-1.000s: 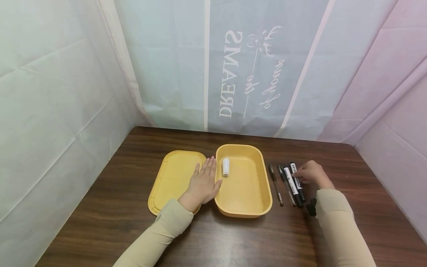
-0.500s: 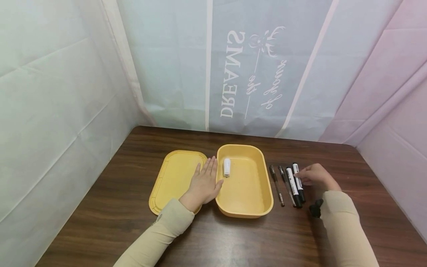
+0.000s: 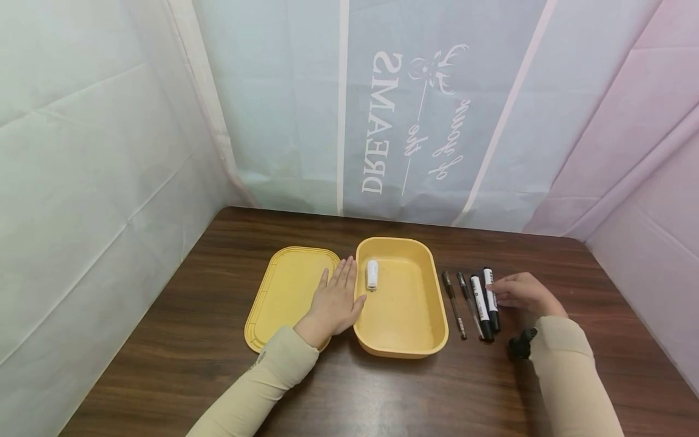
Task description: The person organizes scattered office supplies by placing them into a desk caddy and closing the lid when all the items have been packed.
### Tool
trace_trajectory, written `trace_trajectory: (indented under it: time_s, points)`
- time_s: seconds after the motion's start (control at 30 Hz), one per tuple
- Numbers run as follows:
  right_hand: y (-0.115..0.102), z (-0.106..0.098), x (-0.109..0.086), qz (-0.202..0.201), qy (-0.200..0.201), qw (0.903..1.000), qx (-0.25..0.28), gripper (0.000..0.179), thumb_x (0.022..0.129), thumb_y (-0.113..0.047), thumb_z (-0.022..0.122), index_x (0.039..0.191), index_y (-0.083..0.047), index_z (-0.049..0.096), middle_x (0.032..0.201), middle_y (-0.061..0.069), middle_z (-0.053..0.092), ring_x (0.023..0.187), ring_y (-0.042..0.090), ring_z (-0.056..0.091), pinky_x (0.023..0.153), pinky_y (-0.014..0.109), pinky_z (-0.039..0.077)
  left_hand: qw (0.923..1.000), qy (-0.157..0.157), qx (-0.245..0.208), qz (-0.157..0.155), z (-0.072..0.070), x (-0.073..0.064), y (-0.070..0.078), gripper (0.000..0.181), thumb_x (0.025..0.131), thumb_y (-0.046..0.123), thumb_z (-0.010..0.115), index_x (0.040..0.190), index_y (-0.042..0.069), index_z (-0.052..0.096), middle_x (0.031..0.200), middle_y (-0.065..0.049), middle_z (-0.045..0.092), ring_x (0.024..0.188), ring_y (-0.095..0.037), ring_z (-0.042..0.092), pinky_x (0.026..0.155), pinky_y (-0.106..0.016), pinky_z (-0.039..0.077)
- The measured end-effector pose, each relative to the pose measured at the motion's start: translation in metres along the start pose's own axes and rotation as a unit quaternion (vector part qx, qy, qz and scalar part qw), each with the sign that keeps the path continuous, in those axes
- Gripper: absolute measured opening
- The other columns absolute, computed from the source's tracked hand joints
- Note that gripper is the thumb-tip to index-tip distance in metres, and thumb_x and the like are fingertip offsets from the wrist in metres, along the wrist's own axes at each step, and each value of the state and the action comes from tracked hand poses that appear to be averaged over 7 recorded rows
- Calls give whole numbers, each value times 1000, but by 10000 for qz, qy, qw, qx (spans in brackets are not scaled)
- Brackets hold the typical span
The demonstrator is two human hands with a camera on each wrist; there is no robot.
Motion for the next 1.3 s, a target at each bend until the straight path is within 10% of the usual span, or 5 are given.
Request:
trace_trajectory:
  time_s: [0.57,0.8,1.3]
  points:
    - [15,-3,3,425,57,9943,978,50,90,-19,64,117,20,49,83,1,66,76,11,65,74,30,55,10000,74,-4,-11,4,-2,1,70,100,42,32,150,-2,11,156,-14,9,143,-26,11,113,-48,12]
    - [17,-1,2,514,-118,9826,1783,9,91,-14,62,88,-6,65,83,0,65,76,10,65,74,28,54,9998,162,73,13,7,-4,2,70,100,42,32,149,-3,12,156,-15,11,143,-26,12,113,-48,12]
    - [10,-4,-3,297,-289,9767,2107,16,93,-12,58,82,-14,68,85,-1,65,78,9,64,75,28,54,9998,214,-22,8,8,-4,3,69,100,41,34,149,-3,13,156,-15,12,143,-27,13,113,-48,12]
Point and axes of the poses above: each hand's wrist, its own x-axis towards the middle knuckle, its own z-axis out of the palm, y = z × x, the point moved 6 cm from there along x, towards the middle knuckle
